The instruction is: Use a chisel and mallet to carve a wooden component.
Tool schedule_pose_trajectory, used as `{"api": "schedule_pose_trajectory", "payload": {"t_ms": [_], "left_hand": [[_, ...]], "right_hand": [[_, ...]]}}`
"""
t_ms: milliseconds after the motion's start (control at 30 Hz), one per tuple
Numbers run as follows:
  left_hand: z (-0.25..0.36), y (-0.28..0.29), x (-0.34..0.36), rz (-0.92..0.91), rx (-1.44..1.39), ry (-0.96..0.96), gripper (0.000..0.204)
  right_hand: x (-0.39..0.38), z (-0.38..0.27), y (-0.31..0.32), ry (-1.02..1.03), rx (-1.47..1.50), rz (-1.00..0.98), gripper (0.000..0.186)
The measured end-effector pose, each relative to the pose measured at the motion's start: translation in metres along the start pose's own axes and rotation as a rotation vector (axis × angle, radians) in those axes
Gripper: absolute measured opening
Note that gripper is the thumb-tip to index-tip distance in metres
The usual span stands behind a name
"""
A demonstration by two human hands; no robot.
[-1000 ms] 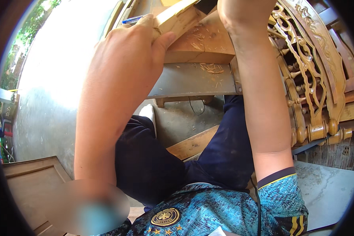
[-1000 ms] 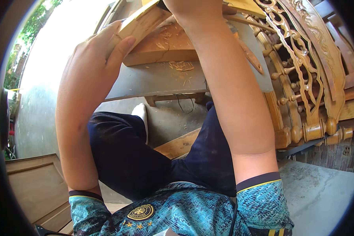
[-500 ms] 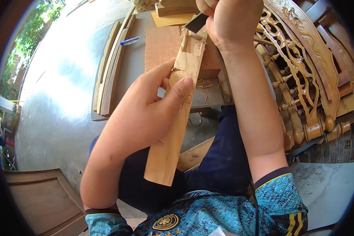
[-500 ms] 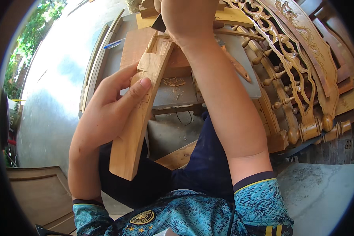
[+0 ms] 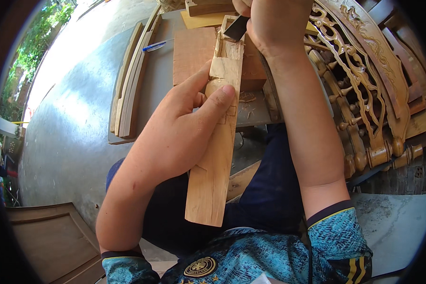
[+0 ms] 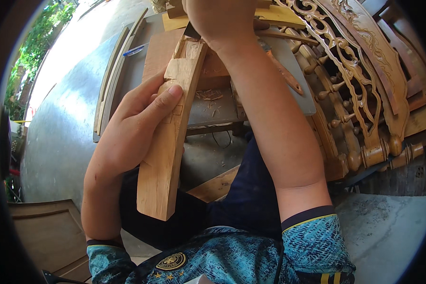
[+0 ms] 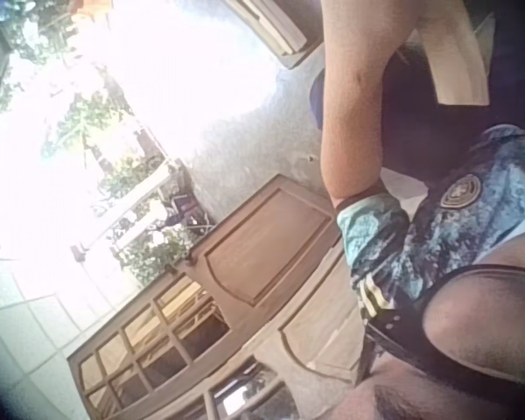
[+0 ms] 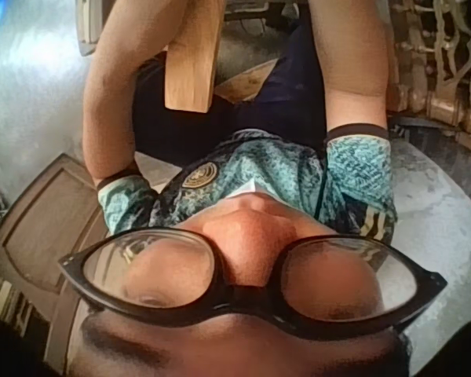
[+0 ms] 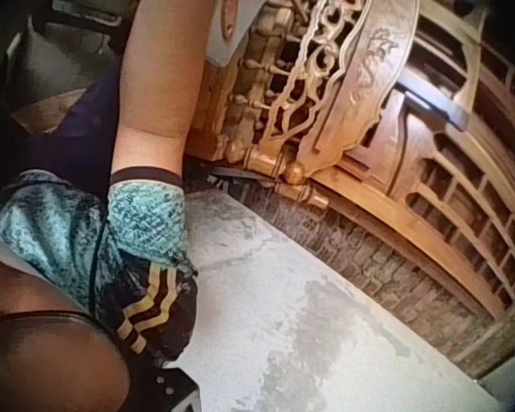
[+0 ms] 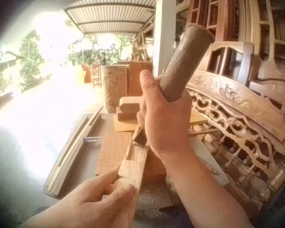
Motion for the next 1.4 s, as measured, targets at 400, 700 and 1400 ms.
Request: {"api": "schedule_pose_trajectory", "payload": {"t_ms": [400,700,1400], "left_hand": [[0.003,0.000,0.006,-0.044,0.007,0.002,0.053],[0.007,-0.004,0.002,0.026,-0.097,-0.012,0.050],[0.004,0.000,0.010,0.003,-0.085,-0.083,0.051]], "right_hand": [[0.030,0.048,-0.001,-0.312,0.038,0.105,0.018],[0.026,0.033,-0.012,-0.231,0.122,-0.125,0.022],[0.024,0.045,-0.025,-0.161,-0.080,-0.120,0.022]]}}
Point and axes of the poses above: each hand's wrist, its own x-axis towards the middle knuckle, its own y-axis out of the back of the hand, z = x × y, the point moved 8 cm from there along x, towards the middle knuckle, and after that the axes turned 13 degrees about z, right-handed, at the moved point
